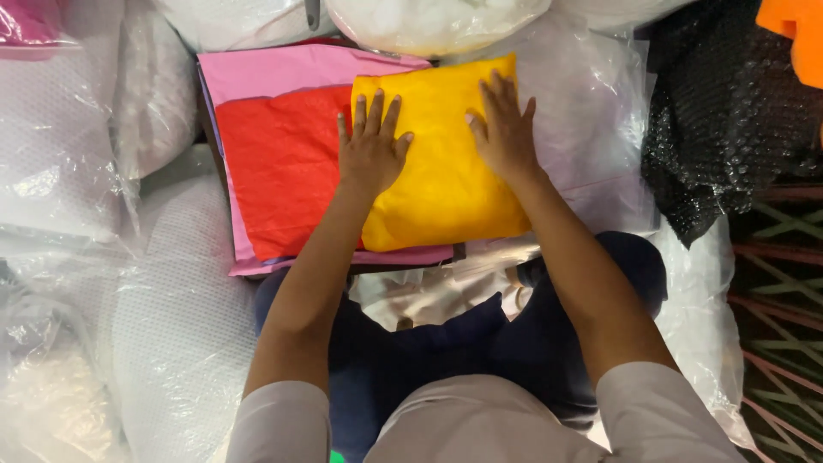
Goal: Stuffing a yellow pillowcase with fiberfill, zipping it shut, and smoothing the final product.
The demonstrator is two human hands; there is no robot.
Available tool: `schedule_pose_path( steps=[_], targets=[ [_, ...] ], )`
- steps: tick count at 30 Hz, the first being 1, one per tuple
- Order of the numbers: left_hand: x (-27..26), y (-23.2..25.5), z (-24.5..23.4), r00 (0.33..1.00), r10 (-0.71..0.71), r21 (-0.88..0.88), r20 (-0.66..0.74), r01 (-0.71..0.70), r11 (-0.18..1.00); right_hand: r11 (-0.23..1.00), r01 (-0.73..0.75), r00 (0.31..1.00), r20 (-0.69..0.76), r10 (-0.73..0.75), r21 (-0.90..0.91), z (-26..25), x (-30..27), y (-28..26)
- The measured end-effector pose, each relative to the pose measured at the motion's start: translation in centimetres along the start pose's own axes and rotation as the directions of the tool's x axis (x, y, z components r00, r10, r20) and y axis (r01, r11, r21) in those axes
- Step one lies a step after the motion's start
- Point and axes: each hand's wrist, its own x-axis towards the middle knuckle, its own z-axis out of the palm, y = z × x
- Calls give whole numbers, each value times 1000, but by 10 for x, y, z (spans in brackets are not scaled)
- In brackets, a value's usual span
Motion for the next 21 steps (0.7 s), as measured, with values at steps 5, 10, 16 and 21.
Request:
schedule_pose_path(
  steps=[5,10,16,21],
  targets=[
    [-56,42,-49,974,194,-13,-116,-197,980,895,-433,901,23,433,112,-50,-19,9],
    [-103,106,-43,932,359,-59,57,-355,933,590,-571,820,362,443,571,-14,-30,42],
    [-105,117,-30,930,297,19,-217,-300,954,-86,-341,918,351,184,936,-98,-45,-9],
    [-106,93,-87,827,10,-543,-563,-379,749,-104,-288,932,303,198,952,-91,-43,-2]
  ],
)
